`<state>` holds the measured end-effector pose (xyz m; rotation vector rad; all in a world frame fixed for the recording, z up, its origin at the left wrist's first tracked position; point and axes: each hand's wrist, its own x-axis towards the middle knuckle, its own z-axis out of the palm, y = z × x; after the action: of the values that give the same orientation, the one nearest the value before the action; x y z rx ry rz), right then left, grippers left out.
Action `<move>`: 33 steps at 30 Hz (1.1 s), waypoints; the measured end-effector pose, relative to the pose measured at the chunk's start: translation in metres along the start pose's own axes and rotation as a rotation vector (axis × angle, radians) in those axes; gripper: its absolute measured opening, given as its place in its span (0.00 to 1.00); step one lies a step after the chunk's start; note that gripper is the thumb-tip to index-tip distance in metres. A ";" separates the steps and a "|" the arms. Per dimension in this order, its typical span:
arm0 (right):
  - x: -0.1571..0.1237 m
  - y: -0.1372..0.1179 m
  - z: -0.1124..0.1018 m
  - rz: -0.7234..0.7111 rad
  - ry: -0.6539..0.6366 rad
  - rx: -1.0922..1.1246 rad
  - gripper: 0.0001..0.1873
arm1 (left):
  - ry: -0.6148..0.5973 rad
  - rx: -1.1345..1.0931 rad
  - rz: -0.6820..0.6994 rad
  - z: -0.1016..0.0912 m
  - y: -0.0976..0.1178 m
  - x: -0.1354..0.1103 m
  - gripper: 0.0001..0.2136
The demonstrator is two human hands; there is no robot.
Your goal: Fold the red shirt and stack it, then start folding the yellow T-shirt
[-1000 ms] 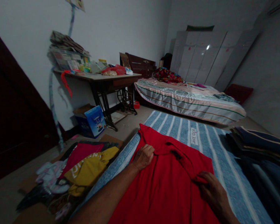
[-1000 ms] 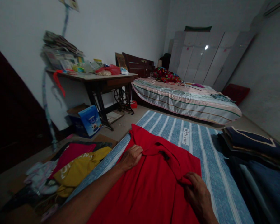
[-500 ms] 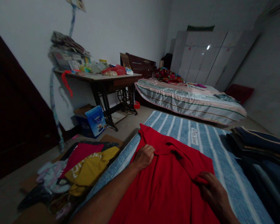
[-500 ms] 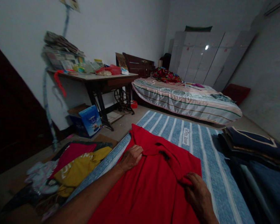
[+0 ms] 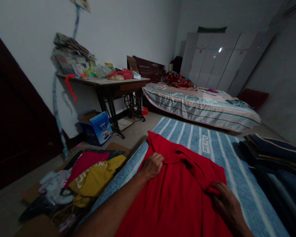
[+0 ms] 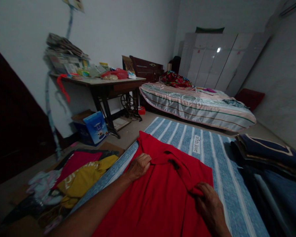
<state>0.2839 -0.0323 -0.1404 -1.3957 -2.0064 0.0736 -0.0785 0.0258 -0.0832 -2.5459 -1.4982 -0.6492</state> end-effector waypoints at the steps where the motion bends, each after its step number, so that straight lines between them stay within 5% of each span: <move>1: 0.001 -0.001 0.000 0.002 -0.003 0.005 0.14 | -0.001 0.005 0.000 0.000 0.000 0.000 0.05; 33: 0.000 0.000 0.002 0.013 -0.015 0.038 0.13 | 0.018 0.011 0.029 -0.002 -0.002 0.002 0.07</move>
<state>0.2831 -0.0314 -0.1416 -1.3881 -1.9979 0.1270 -0.0795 0.0280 -0.0810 -2.5420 -1.4517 -0.6564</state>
